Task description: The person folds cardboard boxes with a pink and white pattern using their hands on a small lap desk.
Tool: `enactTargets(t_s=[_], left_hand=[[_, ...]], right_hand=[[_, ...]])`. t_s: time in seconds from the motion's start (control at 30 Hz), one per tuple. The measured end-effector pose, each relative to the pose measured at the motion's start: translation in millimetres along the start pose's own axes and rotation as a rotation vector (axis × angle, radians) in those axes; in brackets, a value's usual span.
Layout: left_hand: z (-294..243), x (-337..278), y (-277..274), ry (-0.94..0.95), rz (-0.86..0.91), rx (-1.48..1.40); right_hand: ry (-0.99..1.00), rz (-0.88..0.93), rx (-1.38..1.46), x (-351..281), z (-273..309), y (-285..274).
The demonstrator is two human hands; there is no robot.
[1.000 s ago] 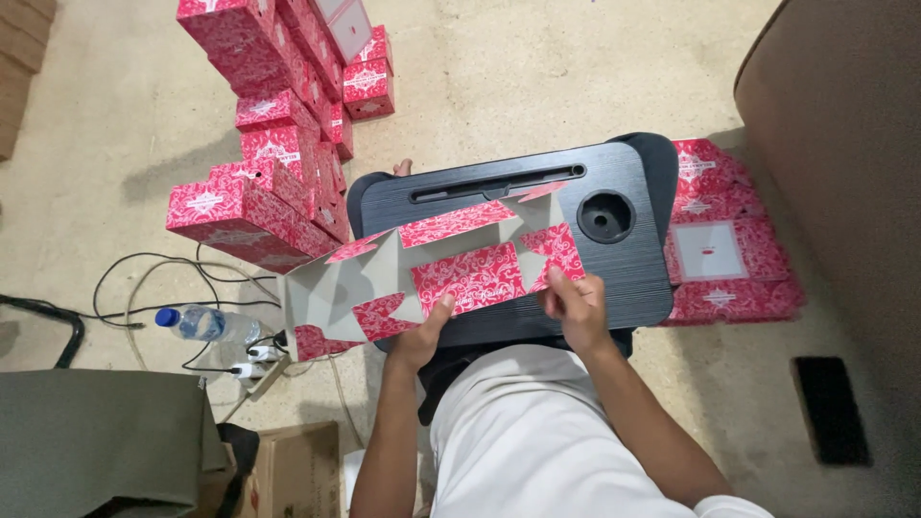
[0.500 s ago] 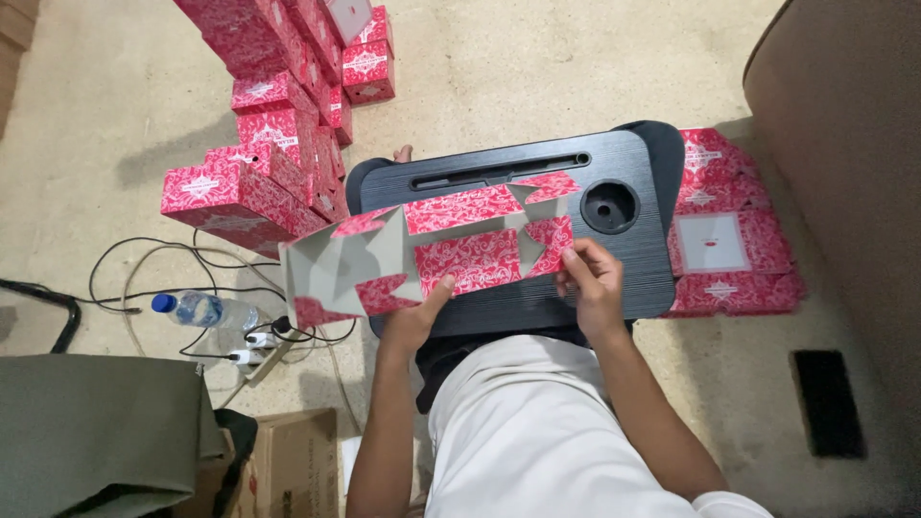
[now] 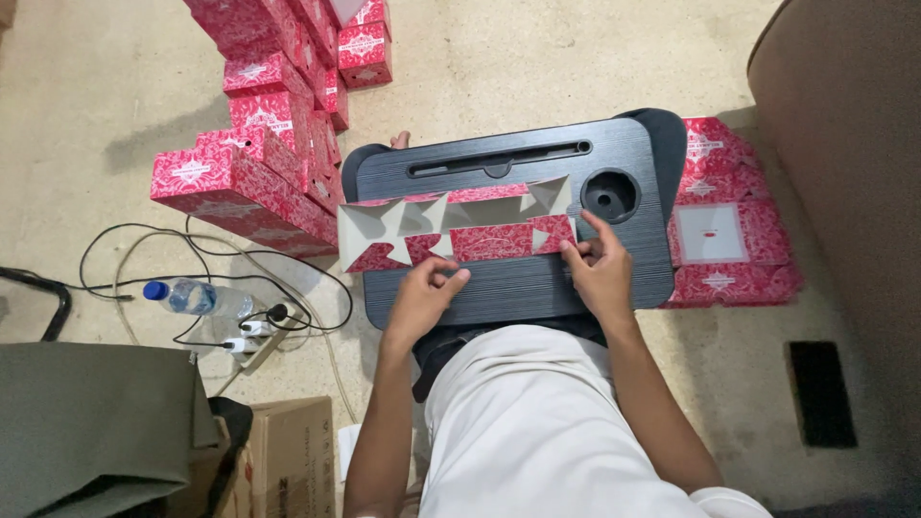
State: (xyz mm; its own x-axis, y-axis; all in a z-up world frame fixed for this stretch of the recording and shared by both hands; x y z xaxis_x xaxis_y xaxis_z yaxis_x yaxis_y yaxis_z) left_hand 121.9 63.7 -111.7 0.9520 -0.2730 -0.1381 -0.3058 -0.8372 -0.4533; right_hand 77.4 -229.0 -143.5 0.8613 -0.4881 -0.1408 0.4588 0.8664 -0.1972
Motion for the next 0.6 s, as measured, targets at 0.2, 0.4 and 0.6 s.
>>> enactTargets(t_s=[0.2,0.4,0.6], left_hand=[[-11,0,15,0.096,-0.171,0.044],[-20,3,26,0.199,-0.242,-0.039],[30,33,48,0.223,-0.208,-0.346]], right_hand=[[0.029,0.01,-0.061,-5,6,0],[0.03,0.146,0.041,22,-38,1],[0.063,0.254,0.18,14,-26,1]])
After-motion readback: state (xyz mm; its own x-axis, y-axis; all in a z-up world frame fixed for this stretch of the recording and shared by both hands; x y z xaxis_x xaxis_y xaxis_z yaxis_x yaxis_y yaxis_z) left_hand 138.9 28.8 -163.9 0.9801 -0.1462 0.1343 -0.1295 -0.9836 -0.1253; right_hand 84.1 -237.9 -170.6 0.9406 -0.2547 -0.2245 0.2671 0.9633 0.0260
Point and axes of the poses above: each hand's wrist, its own x-axis towards the middle knuckle, its own y-axis out of the palm, z = x × y, the point moved 5 cm from there along x, towards the middle knuckle, and after that the axes turned 12 degrees about y, right-handed, at the moved point
